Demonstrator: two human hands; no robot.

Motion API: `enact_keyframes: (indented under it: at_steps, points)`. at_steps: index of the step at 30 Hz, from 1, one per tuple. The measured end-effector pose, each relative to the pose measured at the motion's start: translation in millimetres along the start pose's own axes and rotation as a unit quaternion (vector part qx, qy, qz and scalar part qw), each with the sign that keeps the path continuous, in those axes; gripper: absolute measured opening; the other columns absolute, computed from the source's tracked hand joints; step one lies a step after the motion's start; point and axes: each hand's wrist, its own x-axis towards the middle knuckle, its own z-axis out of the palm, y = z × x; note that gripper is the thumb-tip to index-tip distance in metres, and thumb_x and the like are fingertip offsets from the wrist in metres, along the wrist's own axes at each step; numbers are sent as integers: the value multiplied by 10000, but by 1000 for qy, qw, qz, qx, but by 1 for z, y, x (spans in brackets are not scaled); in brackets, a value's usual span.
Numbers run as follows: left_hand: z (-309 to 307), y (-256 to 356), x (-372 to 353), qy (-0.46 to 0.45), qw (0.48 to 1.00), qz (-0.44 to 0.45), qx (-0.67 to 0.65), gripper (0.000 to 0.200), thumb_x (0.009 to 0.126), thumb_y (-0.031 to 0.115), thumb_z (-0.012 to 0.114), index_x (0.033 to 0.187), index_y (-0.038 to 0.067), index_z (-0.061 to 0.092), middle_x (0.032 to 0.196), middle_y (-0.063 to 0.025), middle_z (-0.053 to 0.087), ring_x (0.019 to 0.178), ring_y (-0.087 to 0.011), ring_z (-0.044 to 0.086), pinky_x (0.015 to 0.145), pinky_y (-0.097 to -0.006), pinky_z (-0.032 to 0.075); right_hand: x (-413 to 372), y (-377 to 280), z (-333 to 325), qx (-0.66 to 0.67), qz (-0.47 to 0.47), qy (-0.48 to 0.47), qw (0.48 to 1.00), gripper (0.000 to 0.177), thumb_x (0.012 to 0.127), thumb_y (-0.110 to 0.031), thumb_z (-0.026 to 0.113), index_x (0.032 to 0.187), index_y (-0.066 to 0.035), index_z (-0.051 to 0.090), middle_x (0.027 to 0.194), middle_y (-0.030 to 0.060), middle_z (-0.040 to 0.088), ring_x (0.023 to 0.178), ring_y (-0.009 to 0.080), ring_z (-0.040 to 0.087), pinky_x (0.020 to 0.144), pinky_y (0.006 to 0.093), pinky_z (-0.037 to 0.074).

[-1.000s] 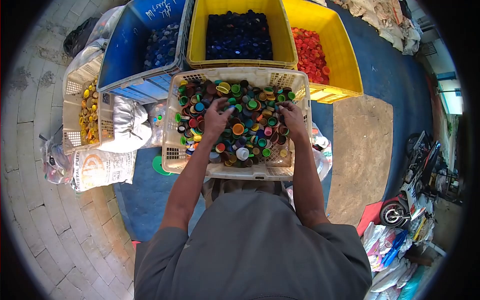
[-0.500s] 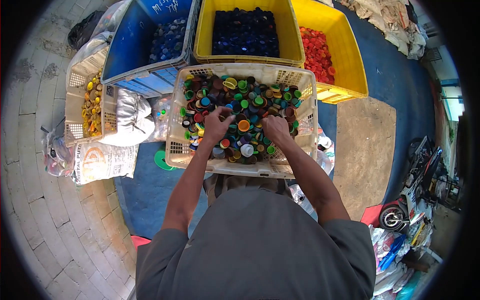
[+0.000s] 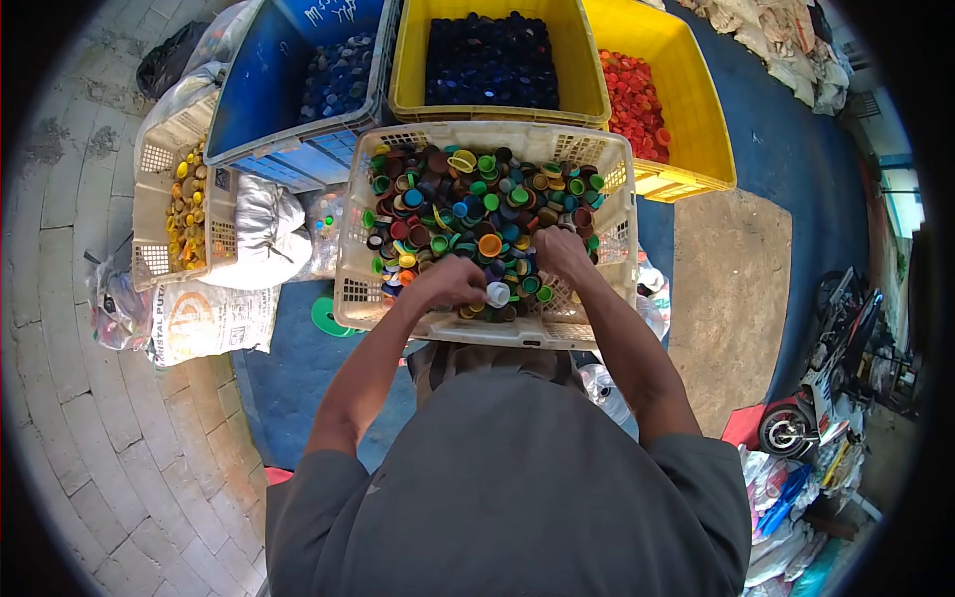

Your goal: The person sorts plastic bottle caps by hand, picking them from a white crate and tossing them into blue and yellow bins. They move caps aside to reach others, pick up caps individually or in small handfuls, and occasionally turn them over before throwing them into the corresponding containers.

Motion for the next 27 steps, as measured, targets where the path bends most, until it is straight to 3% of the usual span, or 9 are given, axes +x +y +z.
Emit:
enact_keyframes:
  at_steps: [4, 7, 10, 13, 16, 27]
  points:
    - [27, -3, 15, -67, 965, 52, 250, 346, 759, 180, 675, 1103, 191, 708, 973, -166, 693, 945, -322, 660, 813, -433, 520, 3, 7, 5, 38, 8, 11, 999, 158, 776, -130, 592, 845, -1, 652, 854, 218, 674, 794, 384, 674, 666, 472, 544]
    - [39, -5, 20, -21, 951, 100, 292, 325, 754, 158, 667, 1075, 181, 714, 941, -152, 689, 935, -318, 667, 792, -443, 527, 6, 12, 13, 74, 28, 43, 996, 163, 777, -132, 601, 887, -27, 661, 878, 215, 677, 824, 380, 674, 697, 480, 544]
    - [45, -10, 27, 11, 918, 137, 371, 230, 773, 137, 641, 988, 152, 720, 869, -133, 686, 869, -305, 688, 718, -435, 548, 4, 10, 7, 120, 45, 19, 992, 288, 744, -113, 617, 1023, -101, 686, 885, 213, 682, 856, 397, 663, 733, 481, 538]
    - [54, -17, 42, 9, 878, 164, 449, 160, 796, 115, 606, 913, 133, 713, 831, -113, 690, 790, -287, 701, 641, -414, 557, 2, 9, 5, 90, 51, -13, 995, 327, 716, -92, 633, 1039, -111, 682, 911, 196, 687, 875, 386, 665, 740, 475, 539]
    - [55, -23, 46, 48, 877, 175, 444, 148, 802, 119, 594, 889, 130, 712, 801, -106, 690, 752, -282, 702, 606, -397, 556, -2, 5, 0, 81, 38, -19, 996, 354, 691, -80, 646, 1041, -119, 685, 927, 179, 692, 884, 376, 667, 736, 470, 541]
    - [35, -21, 41, -18, 921, 145, 360, 261, 688, 125, 645, 944, 129, 696, 865, -123, 682, 856, -329, 667, 710, -448, 534, -10, 2, -12, 59, -7, -57, 997, 411, 661, -89, 667, 1070, -130, 679, 906, 175, 694, 882, 367, 671, 733, 460, 549]
